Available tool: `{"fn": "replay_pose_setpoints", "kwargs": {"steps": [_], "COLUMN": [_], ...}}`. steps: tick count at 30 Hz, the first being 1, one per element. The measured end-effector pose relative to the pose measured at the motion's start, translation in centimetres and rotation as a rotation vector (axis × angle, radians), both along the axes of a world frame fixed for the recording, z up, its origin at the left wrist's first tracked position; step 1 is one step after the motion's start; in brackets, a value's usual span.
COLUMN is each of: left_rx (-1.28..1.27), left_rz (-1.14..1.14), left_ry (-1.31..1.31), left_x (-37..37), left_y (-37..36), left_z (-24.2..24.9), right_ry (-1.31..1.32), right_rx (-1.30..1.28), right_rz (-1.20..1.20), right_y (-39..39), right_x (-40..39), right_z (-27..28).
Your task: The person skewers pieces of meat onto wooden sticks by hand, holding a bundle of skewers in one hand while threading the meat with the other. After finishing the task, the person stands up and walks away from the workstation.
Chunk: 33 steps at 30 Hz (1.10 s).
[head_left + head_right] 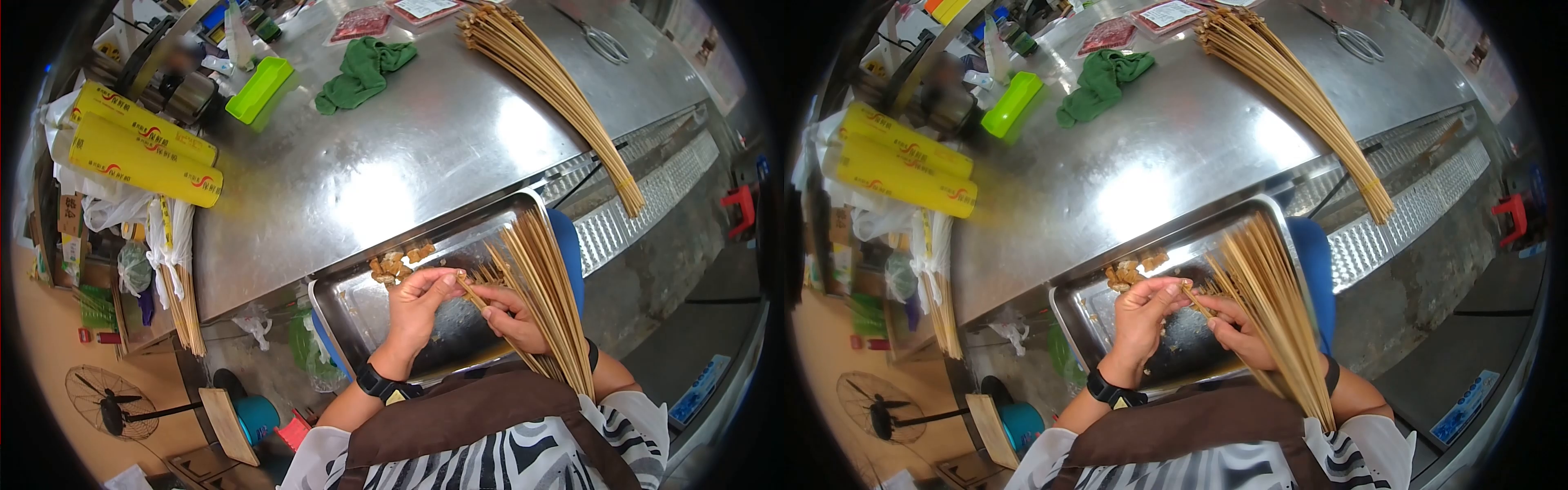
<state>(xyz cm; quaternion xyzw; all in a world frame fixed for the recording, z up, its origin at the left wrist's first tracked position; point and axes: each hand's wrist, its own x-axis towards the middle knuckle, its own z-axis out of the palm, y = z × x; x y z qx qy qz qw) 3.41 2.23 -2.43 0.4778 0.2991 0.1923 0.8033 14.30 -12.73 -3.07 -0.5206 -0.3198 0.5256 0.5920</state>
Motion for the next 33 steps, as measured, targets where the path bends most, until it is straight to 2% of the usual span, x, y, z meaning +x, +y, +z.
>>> {"fn": "replay_pose_setpoints", "kwargs": {"steps": [11,16,25,33], "left_rx": [-0.018,-0.171,-0.286,-0.312], "left_rz": [0.029,-0.027,-0.059,-0.068], "left_ry": [0.02,0.028,0.038,-0.004], "left_x": [0.3,0.3,0.2,0.3], "left_y": [0.7,1.0,0.7,-0.1], "left_z": [-0.1,-0.1,0.7,0.8], "right_ry": [0.005,0.013,0.06,0.122], "right_rx": [-0.025,-0.016,0.069,0.013], "right_rz": [0.04,0.049,0.062,-0.042], "right_y": [0.3,0.2,0.0,0.1], "right_x": [0.0,0.2,0.1,0.0], "right_z": [0.4,0.4,0.2,1.8]}}
